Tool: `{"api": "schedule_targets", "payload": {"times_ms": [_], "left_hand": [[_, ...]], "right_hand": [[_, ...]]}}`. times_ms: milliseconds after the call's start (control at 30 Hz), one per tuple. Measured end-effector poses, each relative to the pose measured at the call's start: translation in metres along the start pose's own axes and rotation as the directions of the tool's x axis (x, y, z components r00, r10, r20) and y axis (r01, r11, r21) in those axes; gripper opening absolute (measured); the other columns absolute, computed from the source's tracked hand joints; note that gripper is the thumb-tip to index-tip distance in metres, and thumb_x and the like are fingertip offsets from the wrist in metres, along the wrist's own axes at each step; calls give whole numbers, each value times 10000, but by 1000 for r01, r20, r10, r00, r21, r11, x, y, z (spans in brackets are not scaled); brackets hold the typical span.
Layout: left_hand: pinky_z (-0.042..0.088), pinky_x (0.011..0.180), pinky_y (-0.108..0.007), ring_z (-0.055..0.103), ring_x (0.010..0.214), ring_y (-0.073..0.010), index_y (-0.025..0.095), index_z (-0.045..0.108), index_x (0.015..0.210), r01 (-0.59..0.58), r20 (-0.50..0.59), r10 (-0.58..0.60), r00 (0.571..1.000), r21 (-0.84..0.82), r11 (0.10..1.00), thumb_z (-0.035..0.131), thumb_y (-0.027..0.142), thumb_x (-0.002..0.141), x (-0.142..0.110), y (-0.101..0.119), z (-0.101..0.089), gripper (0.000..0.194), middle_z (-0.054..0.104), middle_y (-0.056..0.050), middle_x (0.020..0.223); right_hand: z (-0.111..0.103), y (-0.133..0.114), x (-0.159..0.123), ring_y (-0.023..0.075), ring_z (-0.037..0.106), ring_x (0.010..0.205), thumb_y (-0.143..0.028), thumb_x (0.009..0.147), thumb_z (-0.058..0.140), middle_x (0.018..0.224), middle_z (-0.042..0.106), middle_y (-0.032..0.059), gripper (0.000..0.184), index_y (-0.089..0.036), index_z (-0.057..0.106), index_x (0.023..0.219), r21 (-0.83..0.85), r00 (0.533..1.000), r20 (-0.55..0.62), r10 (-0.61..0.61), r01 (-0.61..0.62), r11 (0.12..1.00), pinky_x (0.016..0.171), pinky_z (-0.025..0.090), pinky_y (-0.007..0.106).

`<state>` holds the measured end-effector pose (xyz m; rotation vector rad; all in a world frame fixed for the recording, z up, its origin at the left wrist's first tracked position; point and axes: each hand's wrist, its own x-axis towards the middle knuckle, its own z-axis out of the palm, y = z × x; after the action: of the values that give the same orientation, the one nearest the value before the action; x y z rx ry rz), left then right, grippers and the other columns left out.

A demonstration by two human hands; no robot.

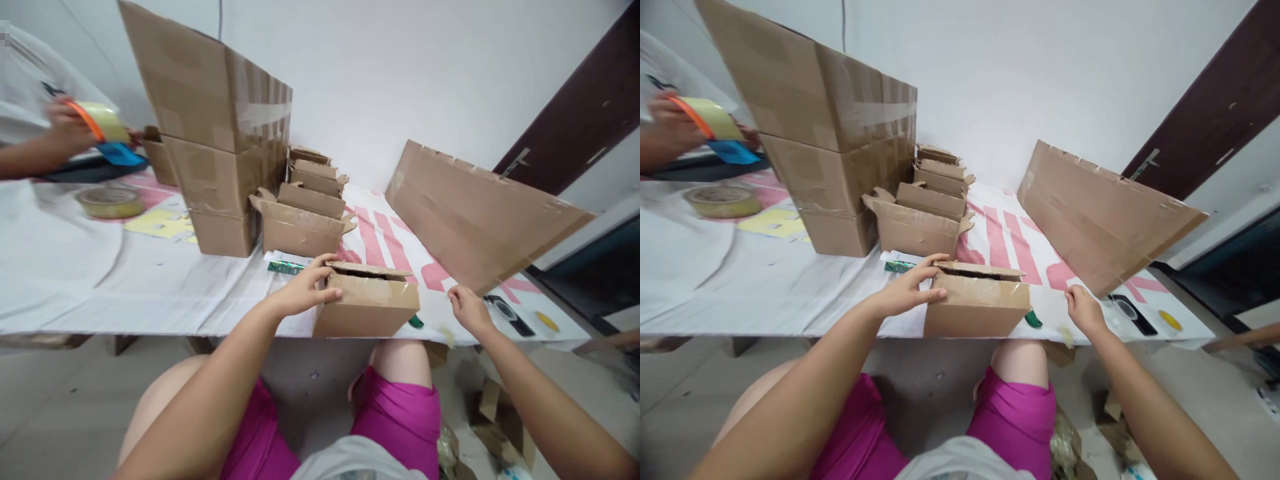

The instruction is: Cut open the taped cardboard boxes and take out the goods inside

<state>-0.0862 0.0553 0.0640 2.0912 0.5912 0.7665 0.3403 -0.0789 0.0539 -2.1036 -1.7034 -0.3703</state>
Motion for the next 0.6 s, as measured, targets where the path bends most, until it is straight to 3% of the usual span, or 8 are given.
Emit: {"api": "schedule_targets", "payload": {"times_ms": [100, 267, 500, 600], "left_hand": [[296, 1136, -404, 385, 1345, -289, 185, 538, 783, 10, 3, -10, 1000, 25, 1000, 580, 600, 779, 1, 1, 0, 417, 354, -124, 1464], [313, 1126, -423, 393, 1336, -297, 184, 533, 776, 9, 0, -9, 1000, 61, 998, 581, 592, 783, 5, 0, -1, 411, 369, -124, 1450], [320, 1132, -458, 397, 1345, -295, 197, 587, 1082, -49, -2, 49, 999, 103, 994, 670, 496, 748, 3, 1, -2, 455, 418, -124, 1404], [375, 1097, -456, 467, 1287, -290, 195, 607, 1080, -89, -19, 93, 995, 144, 986, 714, 445, 718, 1, 3, -2, 453, 468, -128, 1362]], "right_hand": [[8, 27, -33, 218, 577, 750, -224, 818, 429, 825, 639, 95, 161, -208, 575, 751, -56, 985, 165, 53, -44, 997, 682, 415, 319], [25, 40, -75, 170, 584, 761, -152, 797, 467, 825, 645, 51, 159, -203, 616, 771, -53, 908, 414, 63, -45, 998, 725, 425, 267], [25, 42, -74, 178, 598, 789, -137, 765, 477, 903, 640, 83, 199, -168, 634, 883, -42, 845, 532, 45, -26, 999, 745, 446, 281], [20, 39, -67, 184, 606, 748, -203, 755, 529, 841, 652, 74, 152, -168, 653, 836, -30, 823, 567, 19, -2, 1000, 712, 459, 287]]}}
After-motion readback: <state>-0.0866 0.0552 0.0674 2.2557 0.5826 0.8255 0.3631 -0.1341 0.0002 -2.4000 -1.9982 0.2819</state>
